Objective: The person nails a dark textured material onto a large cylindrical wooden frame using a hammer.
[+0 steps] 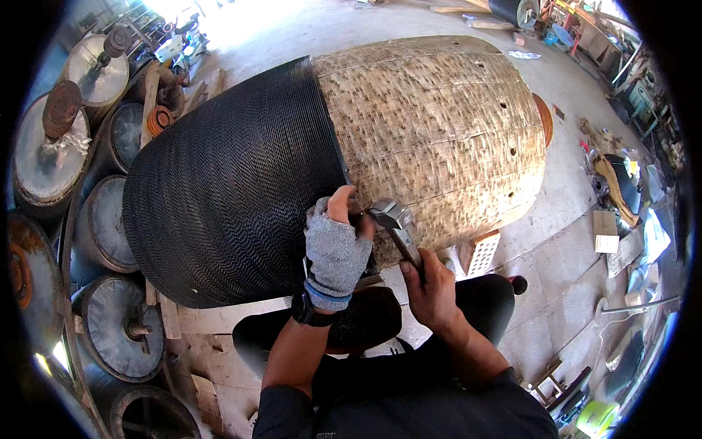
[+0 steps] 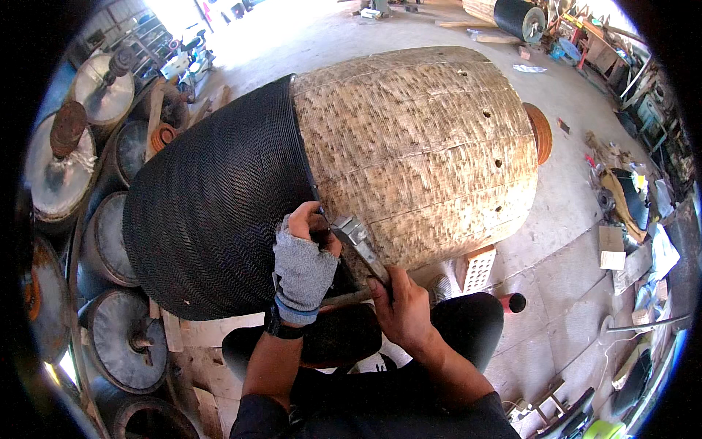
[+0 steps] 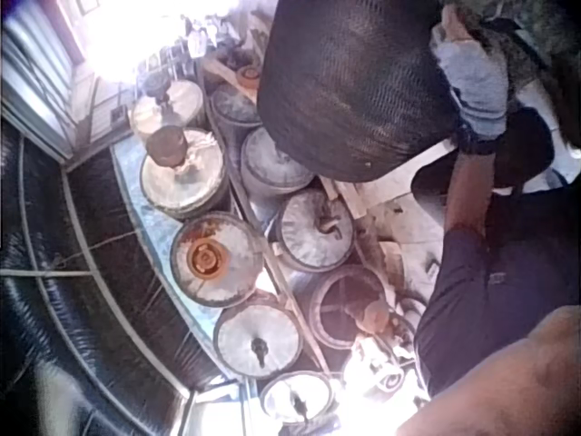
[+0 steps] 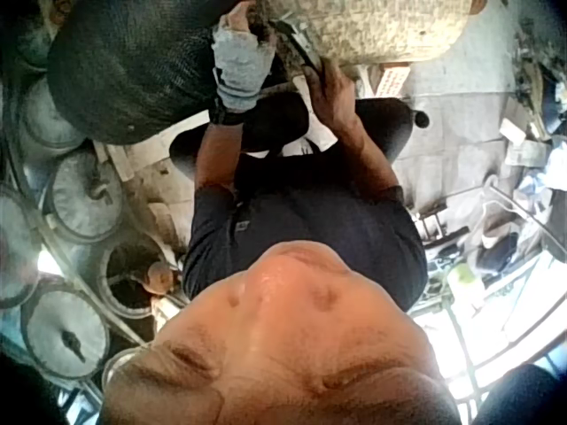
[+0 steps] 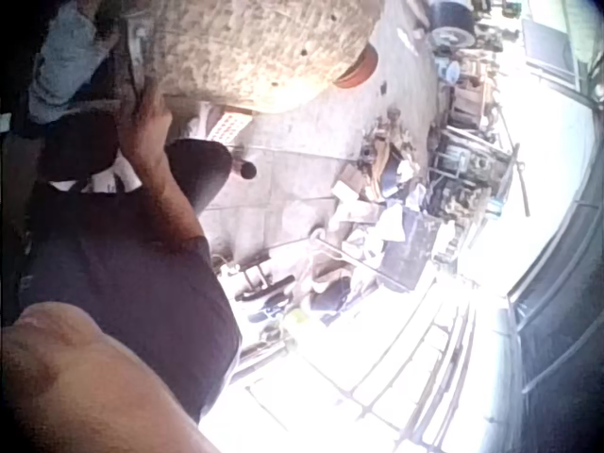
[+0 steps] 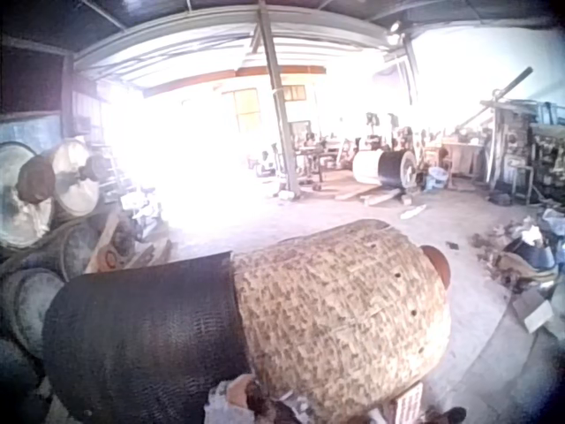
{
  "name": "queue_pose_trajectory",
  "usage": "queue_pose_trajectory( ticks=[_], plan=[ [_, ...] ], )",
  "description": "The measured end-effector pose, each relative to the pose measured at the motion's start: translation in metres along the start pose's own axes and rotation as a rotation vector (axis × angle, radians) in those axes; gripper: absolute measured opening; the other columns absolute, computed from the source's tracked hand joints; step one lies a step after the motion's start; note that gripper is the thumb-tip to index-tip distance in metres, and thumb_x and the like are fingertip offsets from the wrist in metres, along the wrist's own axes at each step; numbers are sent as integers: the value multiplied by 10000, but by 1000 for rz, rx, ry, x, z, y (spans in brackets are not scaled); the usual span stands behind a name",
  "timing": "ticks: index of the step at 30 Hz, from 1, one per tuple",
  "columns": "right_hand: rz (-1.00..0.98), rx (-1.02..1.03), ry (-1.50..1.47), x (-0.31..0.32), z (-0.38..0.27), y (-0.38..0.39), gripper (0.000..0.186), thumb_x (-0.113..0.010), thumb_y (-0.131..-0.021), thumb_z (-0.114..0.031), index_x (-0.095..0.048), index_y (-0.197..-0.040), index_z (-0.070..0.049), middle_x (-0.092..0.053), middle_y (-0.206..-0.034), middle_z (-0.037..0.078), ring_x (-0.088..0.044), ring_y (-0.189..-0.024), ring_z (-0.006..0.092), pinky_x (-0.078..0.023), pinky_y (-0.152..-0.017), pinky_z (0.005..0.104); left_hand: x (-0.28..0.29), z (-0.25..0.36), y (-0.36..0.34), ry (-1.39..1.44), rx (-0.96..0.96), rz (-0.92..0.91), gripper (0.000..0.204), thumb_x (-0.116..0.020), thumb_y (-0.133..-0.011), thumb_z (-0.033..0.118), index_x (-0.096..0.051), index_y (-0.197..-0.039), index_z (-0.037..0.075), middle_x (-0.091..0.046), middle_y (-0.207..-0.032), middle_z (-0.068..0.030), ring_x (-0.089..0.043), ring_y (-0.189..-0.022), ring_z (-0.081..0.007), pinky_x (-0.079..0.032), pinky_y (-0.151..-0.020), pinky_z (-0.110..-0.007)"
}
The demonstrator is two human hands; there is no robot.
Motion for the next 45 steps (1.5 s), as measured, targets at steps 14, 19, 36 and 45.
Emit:
queue_pose_trajectory(
  ticks=[14,19,36,45],
  plan=[
    [33,-9,4,5,5,5,207,-630,-935,-150,-526,-1014,10,-585,-735,219,-608,-644,408,-477,-554,431,6,-11,12,36,-138,84,450,-702,-786,-47,-530,-1197,17,-632,-974,-160,-650,-903,-284,-530,-798,-390],
    [9,-29,7,3,3,6,192,-620,-938,-136,-532,-1019,15,-588,-736,216,-604,-635,387,-476,-563,416,5,-10,11,77,-69,33,500,-714,-767,-28,-523,-1226,28,-614,-1027,-146,-634,-927,-280,-520,-799,-396],
    [-72,-29,238,-1,-11,-4,241,-640,-906,-122,-507,-1051,16,-624,-765,221,-640,-685,417,-504,-576,468,-6,-5,5,-3,55,52,629,-765,-690,50,-489,-1253,4,-589,-936,-159,-586,-858,-328,-472,-798,-459],
    [-45,72,320,0,-12,-6,239,-646,-902,-132,-510,-1028,19,-622,-771,214,-634,-674,412,-497,-559,464,-2,0,3,-22,75,31,644,-778,-676,55,-507,-1258,3,-590,-925,-157,-588,-843,-321,-484,-766,-447]
  ],
)
Point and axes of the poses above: each hand's wrist, its own y-axis away from the middle knuckle, its own x-axis out of the back of the hand, z = x × y, the point moved 3 cm from there along -y, towards the middle knuckle
